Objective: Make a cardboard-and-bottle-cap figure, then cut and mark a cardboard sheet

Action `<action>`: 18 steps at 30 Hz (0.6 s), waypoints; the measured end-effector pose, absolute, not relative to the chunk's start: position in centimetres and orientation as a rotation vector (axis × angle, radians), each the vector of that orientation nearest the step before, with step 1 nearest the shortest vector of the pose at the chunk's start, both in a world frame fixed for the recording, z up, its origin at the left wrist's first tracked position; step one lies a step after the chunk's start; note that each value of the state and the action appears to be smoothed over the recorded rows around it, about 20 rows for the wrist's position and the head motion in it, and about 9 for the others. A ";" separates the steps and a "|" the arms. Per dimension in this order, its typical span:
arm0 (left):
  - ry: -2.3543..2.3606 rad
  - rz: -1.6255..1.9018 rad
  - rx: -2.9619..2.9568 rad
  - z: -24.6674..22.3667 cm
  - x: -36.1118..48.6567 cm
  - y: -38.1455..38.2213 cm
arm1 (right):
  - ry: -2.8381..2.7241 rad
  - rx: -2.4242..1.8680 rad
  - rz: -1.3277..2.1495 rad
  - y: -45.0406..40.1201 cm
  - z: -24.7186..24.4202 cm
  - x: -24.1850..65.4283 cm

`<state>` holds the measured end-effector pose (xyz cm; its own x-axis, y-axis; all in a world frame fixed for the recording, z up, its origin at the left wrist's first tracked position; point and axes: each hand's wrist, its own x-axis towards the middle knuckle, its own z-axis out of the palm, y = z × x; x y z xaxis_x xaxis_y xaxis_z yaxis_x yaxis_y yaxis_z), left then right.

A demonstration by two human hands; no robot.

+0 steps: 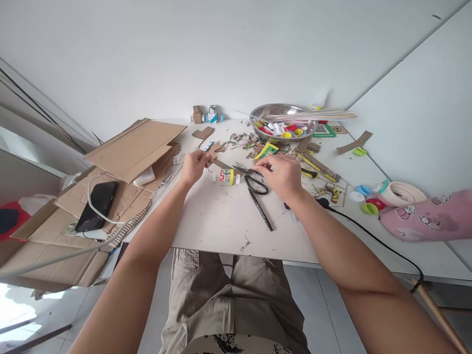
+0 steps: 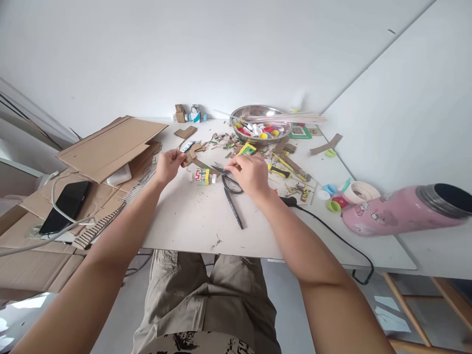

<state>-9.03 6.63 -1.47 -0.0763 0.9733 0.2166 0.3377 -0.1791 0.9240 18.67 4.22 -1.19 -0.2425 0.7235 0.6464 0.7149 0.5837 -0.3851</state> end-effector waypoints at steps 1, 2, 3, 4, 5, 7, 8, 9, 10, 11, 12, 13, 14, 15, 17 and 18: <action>1.419 1.256 1.572 -1.5 -8.9 6.5 | -1.988 -1.138 -0.010 4.1 -1.2 18.8; 1.405 1.241 1.583 -1.6 -8.8 6.3 | -2.000 -1.125 -0.035 3.9 -1.2 18.8; 1.398 1.224 1.595 -1.6 -8.7 6.1 | -2.021 -1.108 -0.058 3.7 -1.1 18.9; 1.396 1.206 1.611 -1.7 -8.6 6.0 | -2.051 -1.089 -0.080 3.5 -1.1 18.9; 1.392 1.180 1.633 -1.7 -8.5 5.8 | -2.087 -1.070 -0.097 3.3 -1.1 18.9; 1.383 1.114 1.693 -1.6 -8.6 5.6 | -2.161 -1.041 -0.113 2.8 -1.2 18.6; 1.374 1.071 1.724 -1.4 -8.8 5.5 | -2.197 -1.034 -0.108 2.6 -1.2 18.4; 1.360 1.020 1.753 -1.2 -9.2 5.4 | -2.233 -1.038 -0.090 2.4 -1.3 18.2; 1.341 0.961 1.775 -1.0 -9.6 5.4 | -2.264 -1.052 -0.061 2.2 -1.5 17.9; 1.318 0.893 1.792 -0.8 -10.1 5.4 | -2.294 -1.075 -0.019 2.1 -1.6 17.6; 1.298 0.825 1.801 -0.5 -10.6 5.4 | -2.319 -1.105 0.031 2.1 -1.8 17.4; 1.282 0.757 1.806 -0.3 -11.2 5.4 | -2.337 -1.140 0.086 2.0 -2.0 17.1; 1.282 0.706 1.806 -0.1 -11.6 5.4 | -2.348 -1.175 0.141 2.0 -2.2 16.9; 1.288 0.660 1.809 0.0 -11.9 5.4 | -2.353 -1.205 0.190 2.0 -2.4 16.7; 1.292 0.579 1.814 0.0 -12.2 5.4 | -2.361 -1.246 0.271 2.1 -2.7 16.3; 1.289 0.550 1.817 0.0 -12.2 5.4 | -2.364 -1.257 0.298 2.2 -2.9 16.2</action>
